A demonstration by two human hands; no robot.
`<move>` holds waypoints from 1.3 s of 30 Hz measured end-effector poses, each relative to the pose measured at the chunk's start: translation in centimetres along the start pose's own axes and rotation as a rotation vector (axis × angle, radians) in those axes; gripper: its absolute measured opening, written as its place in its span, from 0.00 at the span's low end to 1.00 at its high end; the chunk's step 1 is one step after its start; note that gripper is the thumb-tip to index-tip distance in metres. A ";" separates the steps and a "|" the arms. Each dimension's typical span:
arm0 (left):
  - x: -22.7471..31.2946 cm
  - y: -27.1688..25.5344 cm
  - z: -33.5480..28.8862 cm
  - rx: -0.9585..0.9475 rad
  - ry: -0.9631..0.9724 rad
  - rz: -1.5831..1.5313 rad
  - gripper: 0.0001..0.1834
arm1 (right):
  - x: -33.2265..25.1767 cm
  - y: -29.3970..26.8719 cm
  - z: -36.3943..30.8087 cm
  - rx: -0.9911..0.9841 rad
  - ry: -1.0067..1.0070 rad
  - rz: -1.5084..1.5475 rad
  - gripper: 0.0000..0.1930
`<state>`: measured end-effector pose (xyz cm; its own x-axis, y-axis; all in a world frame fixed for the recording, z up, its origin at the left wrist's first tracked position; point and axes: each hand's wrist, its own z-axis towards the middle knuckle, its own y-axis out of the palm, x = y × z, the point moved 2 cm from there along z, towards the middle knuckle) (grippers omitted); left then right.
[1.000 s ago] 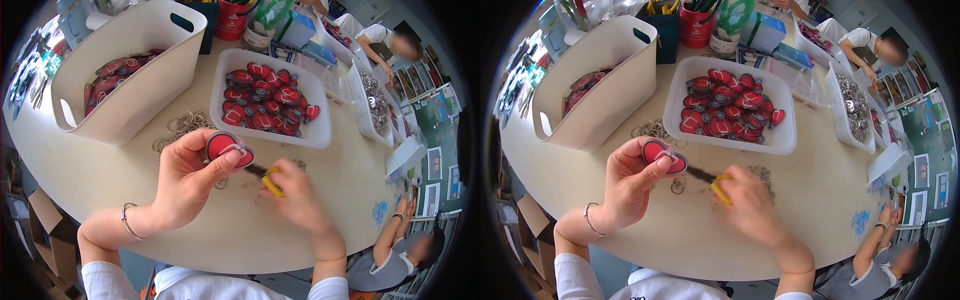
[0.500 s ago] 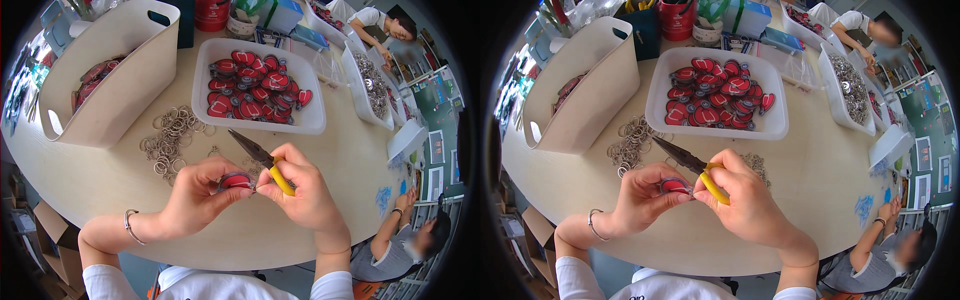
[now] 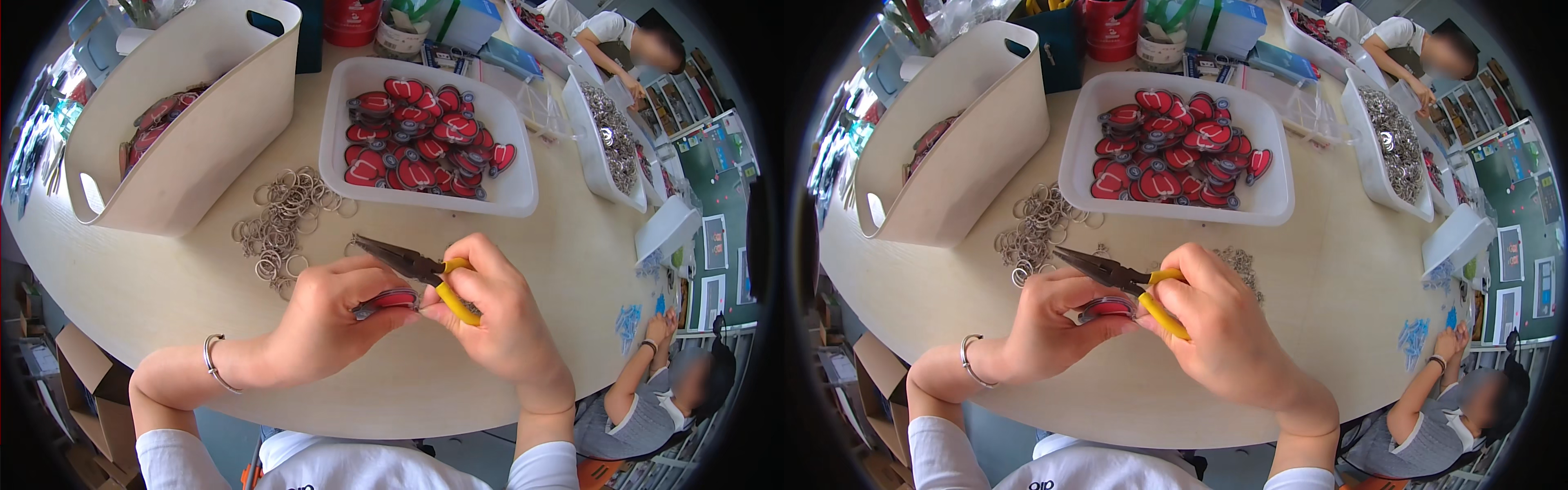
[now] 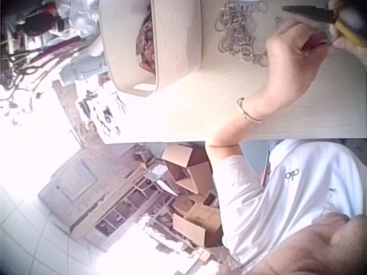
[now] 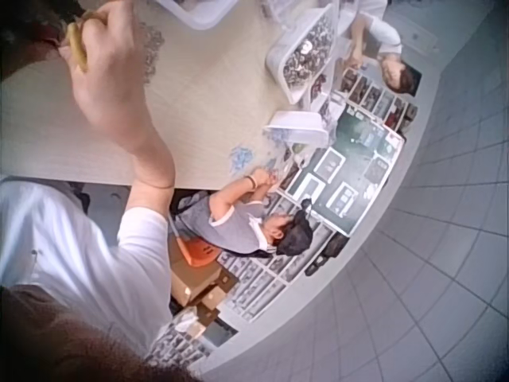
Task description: The person uses pliers to attach metal split rings to red heart-shaped keychains. They pick up a keychain, thread a split ring through the hole, and secure it using the pliers. The finished keychains are placed into a white plastic bin on the table.
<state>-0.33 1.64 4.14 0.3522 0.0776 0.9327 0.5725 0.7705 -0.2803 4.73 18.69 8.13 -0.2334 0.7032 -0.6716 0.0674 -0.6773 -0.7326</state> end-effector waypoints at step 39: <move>-0.2 -2.0 1.2 0.083 0.209 0.346 0.11 | 1.0 4.2 0.7 0.290 0.057 0.157 0.07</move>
<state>-2.40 0.83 4.81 0.6609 0.2173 0.7183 0.3357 0.7705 -0.5419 4.14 16.44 4.47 -0.1865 0.5905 -0.7852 -0.1826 -0.8061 -0.5629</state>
